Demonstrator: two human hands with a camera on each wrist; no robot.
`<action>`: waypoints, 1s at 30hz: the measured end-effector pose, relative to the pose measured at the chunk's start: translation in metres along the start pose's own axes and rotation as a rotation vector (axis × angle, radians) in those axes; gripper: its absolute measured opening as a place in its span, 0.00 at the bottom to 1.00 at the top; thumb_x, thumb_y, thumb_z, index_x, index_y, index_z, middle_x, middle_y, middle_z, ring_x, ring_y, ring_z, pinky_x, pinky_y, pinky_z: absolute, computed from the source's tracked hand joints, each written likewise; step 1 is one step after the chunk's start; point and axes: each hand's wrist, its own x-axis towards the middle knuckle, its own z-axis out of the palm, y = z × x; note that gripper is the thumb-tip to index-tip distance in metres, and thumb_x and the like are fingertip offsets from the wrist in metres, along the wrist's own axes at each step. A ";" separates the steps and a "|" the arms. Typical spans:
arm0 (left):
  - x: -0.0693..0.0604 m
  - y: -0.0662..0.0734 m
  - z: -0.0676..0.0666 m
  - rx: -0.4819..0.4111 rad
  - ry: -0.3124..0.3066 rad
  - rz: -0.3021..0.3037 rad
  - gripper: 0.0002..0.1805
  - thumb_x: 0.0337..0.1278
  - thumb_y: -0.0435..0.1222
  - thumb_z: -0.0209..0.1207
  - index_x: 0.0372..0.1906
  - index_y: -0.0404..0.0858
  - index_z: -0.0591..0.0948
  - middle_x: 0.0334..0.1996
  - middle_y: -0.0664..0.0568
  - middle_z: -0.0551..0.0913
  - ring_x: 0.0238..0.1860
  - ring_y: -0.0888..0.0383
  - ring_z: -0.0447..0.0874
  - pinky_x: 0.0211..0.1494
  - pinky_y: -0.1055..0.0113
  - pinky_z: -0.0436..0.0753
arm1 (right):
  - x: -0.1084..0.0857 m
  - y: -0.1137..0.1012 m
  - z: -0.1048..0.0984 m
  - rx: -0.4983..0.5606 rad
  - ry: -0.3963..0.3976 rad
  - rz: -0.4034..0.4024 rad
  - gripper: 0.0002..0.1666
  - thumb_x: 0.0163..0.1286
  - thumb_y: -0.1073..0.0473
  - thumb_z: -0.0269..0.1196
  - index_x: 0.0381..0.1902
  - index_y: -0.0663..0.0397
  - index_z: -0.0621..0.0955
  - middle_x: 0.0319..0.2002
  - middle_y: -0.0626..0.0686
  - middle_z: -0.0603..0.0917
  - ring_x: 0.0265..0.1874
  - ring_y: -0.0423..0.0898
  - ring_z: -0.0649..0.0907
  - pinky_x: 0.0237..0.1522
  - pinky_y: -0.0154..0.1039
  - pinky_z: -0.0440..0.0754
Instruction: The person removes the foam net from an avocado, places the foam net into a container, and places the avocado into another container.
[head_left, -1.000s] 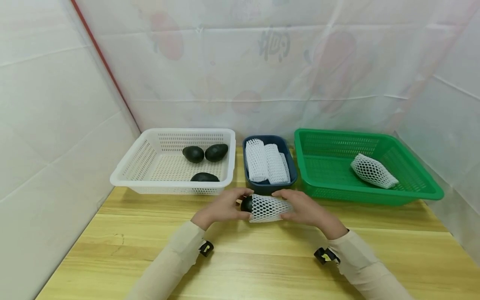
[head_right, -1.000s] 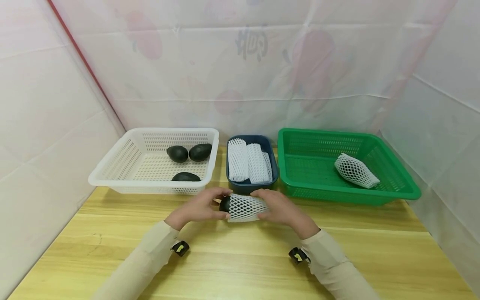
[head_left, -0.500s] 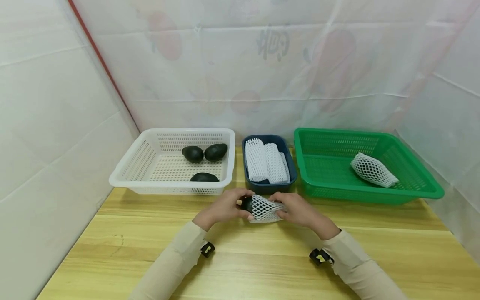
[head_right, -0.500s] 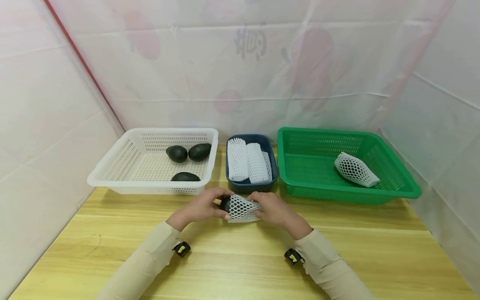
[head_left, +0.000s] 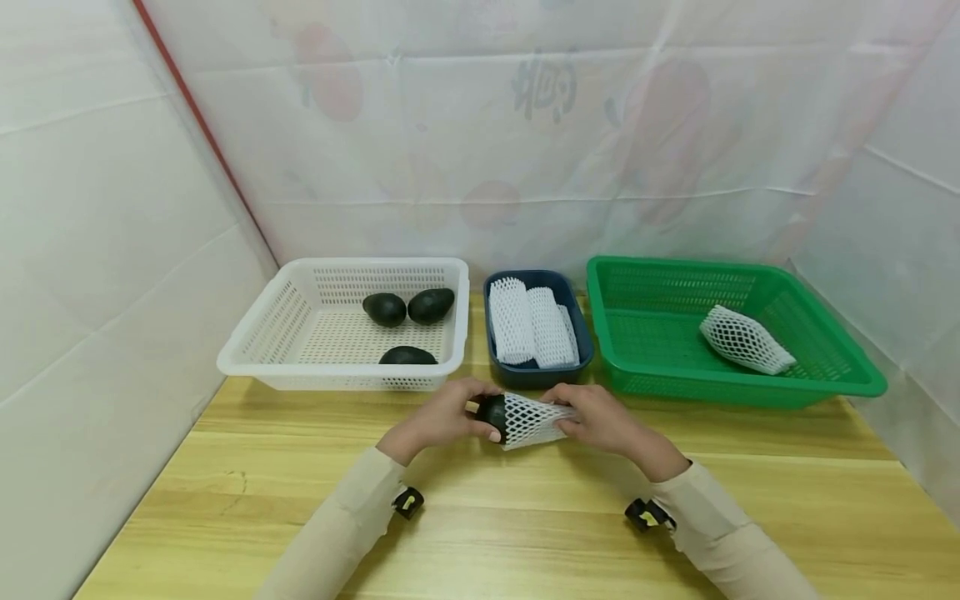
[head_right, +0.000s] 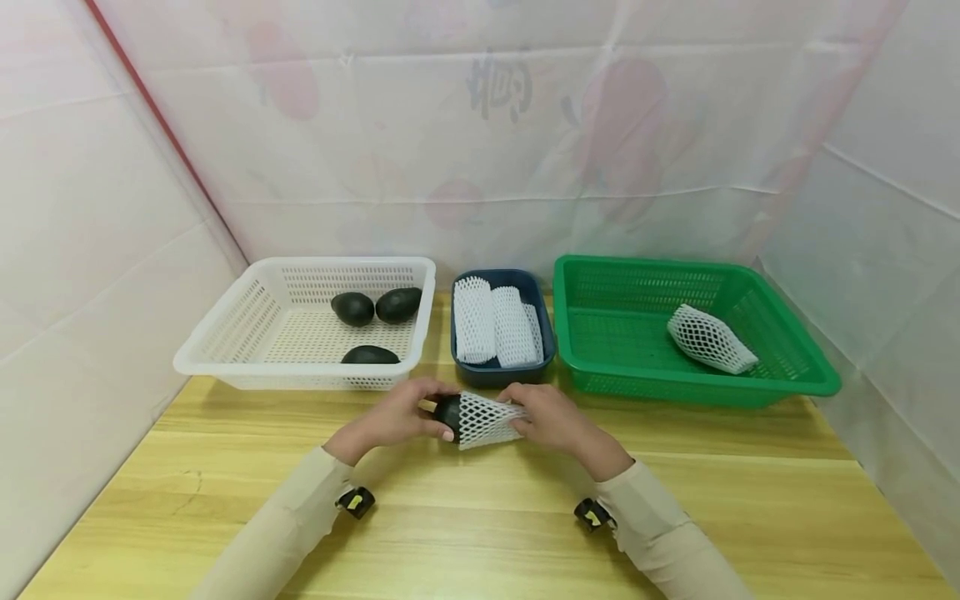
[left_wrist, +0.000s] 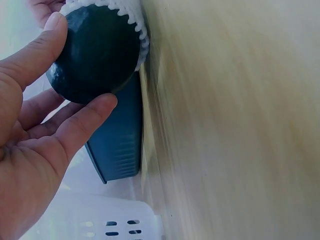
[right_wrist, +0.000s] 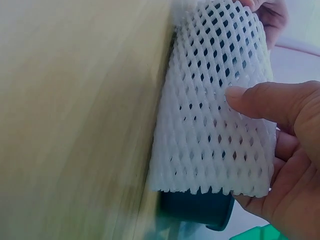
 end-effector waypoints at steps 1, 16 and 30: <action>-0.001 0.000 0.000 -0.004 -0.001 -0.002 0.30 0.42 0.33 0.71 0.54 0.27 0.75 0.51 0.41 0.76 0.51 0.48 0.75 0.43 0.68 0.79 | -0.001 0.000 -0.001 -0.002 0.002 0.004 0.16 0.54 0.70 0.67 0.42 0.56 0.80 0.34 0.48 0.82 0.30 0.41 0.79 0.32 0.39 0.77; -0.006 -0.007 -0.005 -0.020 0.006 -0.018 0.31 0.43 0.32 0.70 0.56 0.28 0.74 0.52 0.42 0.75 0.51 0.49 0.76 0.42 0.69 0.79 | -0.005 0.004 0.000 0.004 -0.019 0.026 0.15 0.54 0.70 0.66 0.41 0.57 0.80 0.32 0.47 0.82 0.30 0.41 0.79 0.32 0.40 0.77; -0.002 0.007 -0.001 0.264 0.034 0.036 0.32 0.44 0.45 0.70 0.56 0.35 0.76 0.52 0.47 0.74 0.49 0.54 0.72 0.50 0.62 0.73 | 0.000 -0.004 0.002 0.067 -0.038 0.013 0.32 0.55 0.61 0.68 0.57 0.61 0.72 0.50 0.57 0.77 0.45 0.51 0.76 0.45 0.50 0.73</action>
